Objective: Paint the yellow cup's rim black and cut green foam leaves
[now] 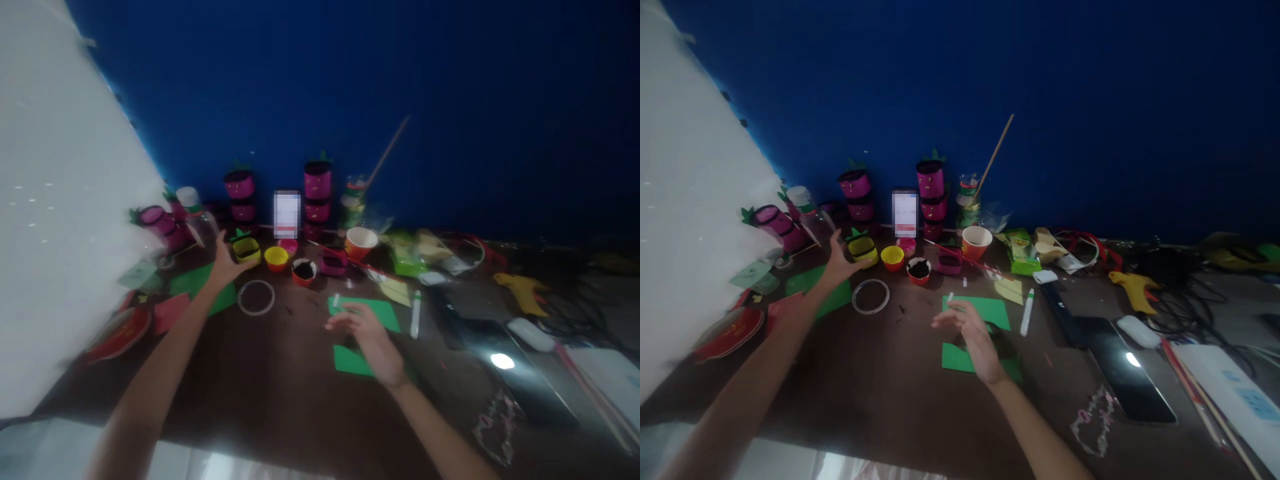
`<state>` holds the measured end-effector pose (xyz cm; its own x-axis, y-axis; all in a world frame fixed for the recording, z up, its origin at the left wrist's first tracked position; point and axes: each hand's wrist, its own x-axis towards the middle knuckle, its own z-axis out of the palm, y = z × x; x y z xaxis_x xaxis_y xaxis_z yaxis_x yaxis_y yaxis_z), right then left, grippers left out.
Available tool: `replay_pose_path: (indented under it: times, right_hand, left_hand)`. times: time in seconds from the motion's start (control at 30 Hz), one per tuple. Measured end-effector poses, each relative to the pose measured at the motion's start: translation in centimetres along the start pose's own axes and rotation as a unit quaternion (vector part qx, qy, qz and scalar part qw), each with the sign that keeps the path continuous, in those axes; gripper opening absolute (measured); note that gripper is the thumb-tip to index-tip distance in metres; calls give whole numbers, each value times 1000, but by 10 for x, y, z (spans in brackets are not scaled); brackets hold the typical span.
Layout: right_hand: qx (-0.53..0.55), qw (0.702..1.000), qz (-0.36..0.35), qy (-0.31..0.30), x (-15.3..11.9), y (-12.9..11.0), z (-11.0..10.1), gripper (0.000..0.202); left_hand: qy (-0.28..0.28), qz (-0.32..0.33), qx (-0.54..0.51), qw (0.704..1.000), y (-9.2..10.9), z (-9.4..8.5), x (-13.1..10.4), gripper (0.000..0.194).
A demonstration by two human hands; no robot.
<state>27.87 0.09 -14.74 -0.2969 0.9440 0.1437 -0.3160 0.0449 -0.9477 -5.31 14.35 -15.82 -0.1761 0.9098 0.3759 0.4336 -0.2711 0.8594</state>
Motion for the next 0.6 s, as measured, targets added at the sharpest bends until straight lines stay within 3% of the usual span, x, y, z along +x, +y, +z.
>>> replay_pose_path:
  times: [0.13,0.23,0.43,0.6]
  right_hand:
    - [20,1000,-7,9,-1,0,-2,32]
    - [20,1000,-2,10,-2,0,-1,32]
    - [-2,1000,3,13,-3,2,-1,37]
    - [-30,999,3,18,-3,3,-4,40]
  left_hand:
    - [-55,13,2,998,-3,-4,1,120]
    - [-95,-8,-54,994,-8,-6,4,119]
    - [-102,-26,-145,984,-10,-3,12,114]
    - [-160,-7,-174,972,-11,-6,14,120]
